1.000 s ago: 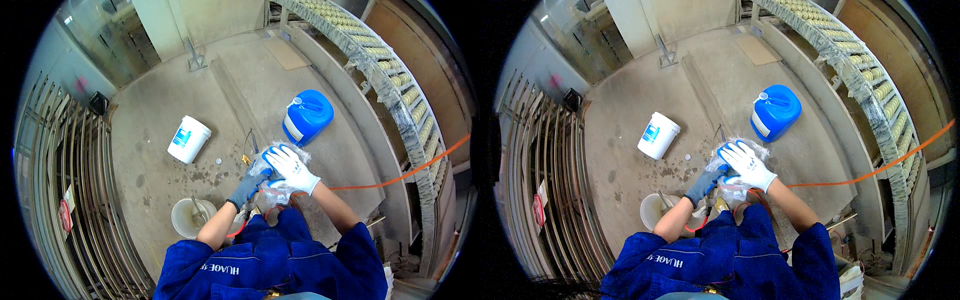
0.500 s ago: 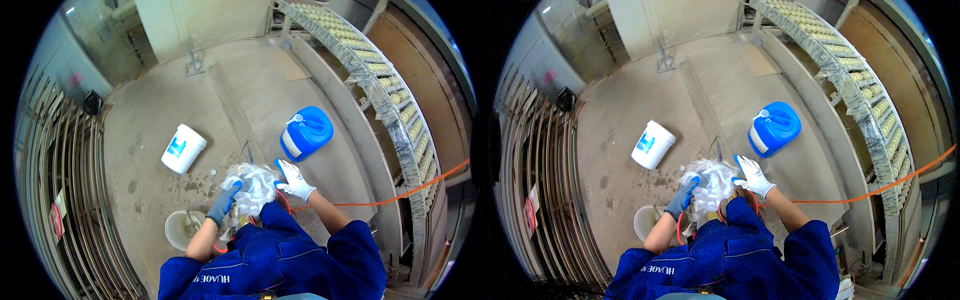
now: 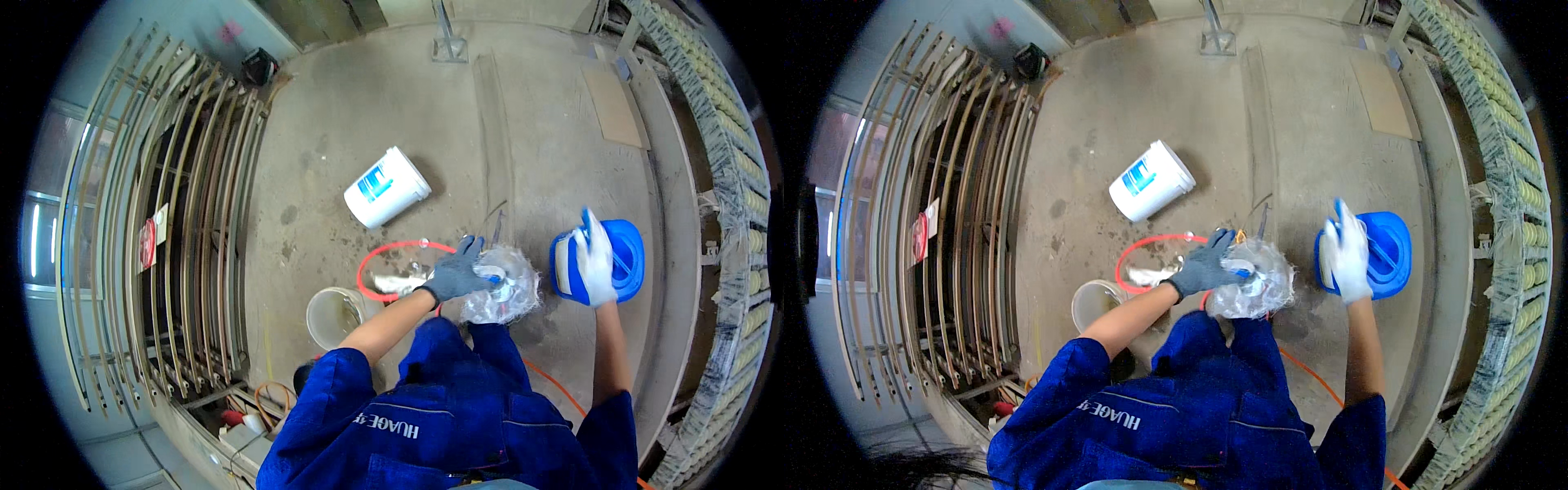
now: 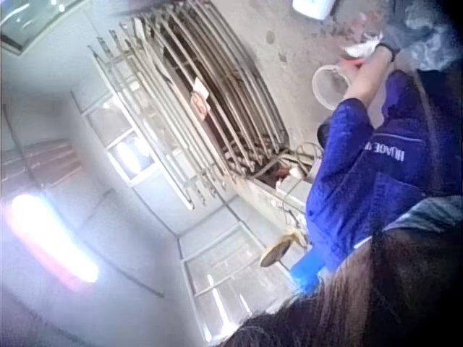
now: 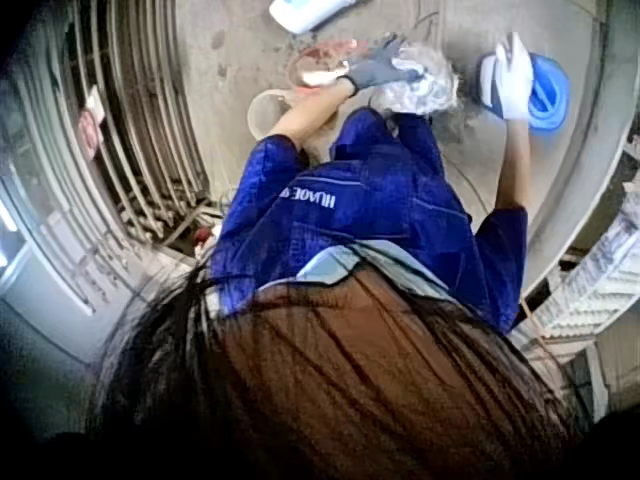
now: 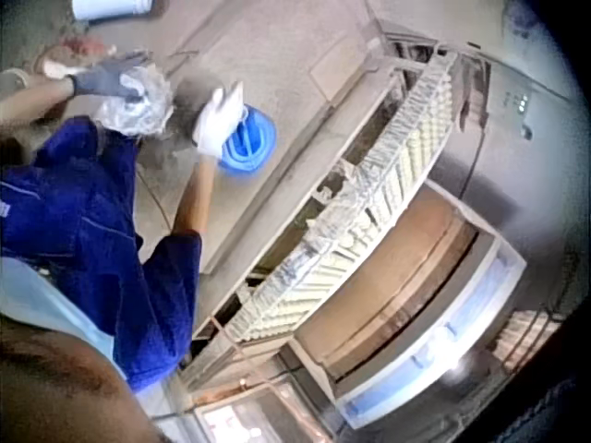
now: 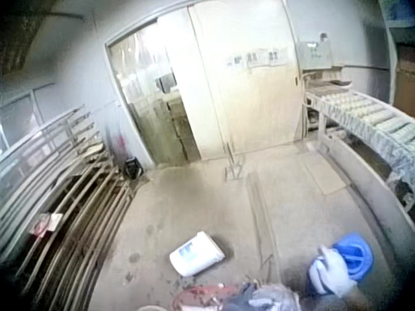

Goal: The person prepares a spray gun by cleaning it and then fills it with white paint from a bucket. They also pour a liquid from a blue container into a plastic bag and attach the bag to the spray gun.

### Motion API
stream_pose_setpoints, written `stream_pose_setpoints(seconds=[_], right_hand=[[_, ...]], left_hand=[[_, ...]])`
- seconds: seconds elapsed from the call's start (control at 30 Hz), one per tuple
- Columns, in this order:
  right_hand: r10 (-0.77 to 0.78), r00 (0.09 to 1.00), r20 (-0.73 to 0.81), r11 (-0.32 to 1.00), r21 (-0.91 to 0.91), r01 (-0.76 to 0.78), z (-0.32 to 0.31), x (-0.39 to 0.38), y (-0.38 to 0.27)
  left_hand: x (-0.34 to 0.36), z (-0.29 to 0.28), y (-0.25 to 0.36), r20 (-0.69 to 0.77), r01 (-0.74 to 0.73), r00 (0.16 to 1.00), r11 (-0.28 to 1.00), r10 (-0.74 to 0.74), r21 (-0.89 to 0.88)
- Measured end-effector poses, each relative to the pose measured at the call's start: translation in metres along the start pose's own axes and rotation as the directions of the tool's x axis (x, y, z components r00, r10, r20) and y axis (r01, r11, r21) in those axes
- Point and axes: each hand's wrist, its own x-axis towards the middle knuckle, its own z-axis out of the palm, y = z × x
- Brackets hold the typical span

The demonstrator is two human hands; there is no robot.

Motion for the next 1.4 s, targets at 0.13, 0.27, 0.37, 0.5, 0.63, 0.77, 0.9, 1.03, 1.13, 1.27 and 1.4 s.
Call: stream_pose_setpoints(seconds=[0.13, 0.27, 0.37, 0.5, 0.63, 0.77, 0.9, 1.03, 1.13, 1.27, 1.4], right_hand=[[-0.469, 0.88, 0.079, 0.827, -0.309, 0.469, 0.039, 0.071, -0.082], [-0.836, 0.514, 0.194, 0.499, -0.12, 0.858, 0.114, 0.021, -0.182], [-0.902, 0.219, 0.373, 0.228, -0.02, 0.973, 0.139, 0.018, -0.176], [-0.223, 0.9, 0.375, 0.943, -0.151, 0.296, 0.113, 0.106, -0.119], [0.144, 0.829, 0.54, 0.92, 0.235, -0.312, 0.069, 0.112, -0.032], [0.286, 0.951, -0.115, 0.545, -0.797, -0.26, 0.042, 0.052, 0.072], [0.556, 0.816, -0.159, 0.687, -0.464, -0.559, 0.04, -0.041, 0.159], [0.71, 0.673, -0.207, 0.514, -0.501, -0.696, 0.04, -0.082, 0.181], [0.764, 0.599, -0.241, 0.455, -0.457, -0.764, 0.043, -0.073, 0.189], [0.719, 0.625, -0.302, 0.453, -0.479, -0.752, 0.042, -0.059, 0.196], [0.661, 0.649, -0.378, 0.484, -0.447, -0.752, 0.043, -0.088, 0.236]], left_hand=[[0.023, 0.029, 0.05, 0.061, -0.198, 0.98, 0.971, 0.191, 0.136], [0.043, 0.081, 0.065, 0.248, -0.322, 0.915, 0.946, 0.318, -0.024], [0.022, 0.051, 0.087, 0.415, -0.45, 0.841, 0.876, 0.348, 0.176], [0.023, 0.053, 0.077, 0.481, -0.574, 0.744, 0.812, 0.465, 0.102], [0.04, 0.051, 0.053, 0.436, -0.463, 0.811, 0.883, 0.39, 0.073], [0.065, 0.074, -0.016, 0.354, -0.559, 0.791, 0.825, 0.5, 0.082], [0.066, 0.062, -0.056, 0.409, -0.458, 0.823, 0.886, 0.394, 0.067], [0.068, 0.06, -0.07, 0.497, -0.597, 0.704, 0.802, 0.508, 0.027], [0.068, 0.058, -0.056, 0.557, -0.655, 0.667, 0.746, 0.495, 0.122], [0.073, 0.075, -0.039, 0.641, -0.644, 0.624, 0.759, 0.446, 0.099], [0.077, 0.121, -0.052, 0.524, -0.687, 0.607, 0.726, 0.597, -0.033]])
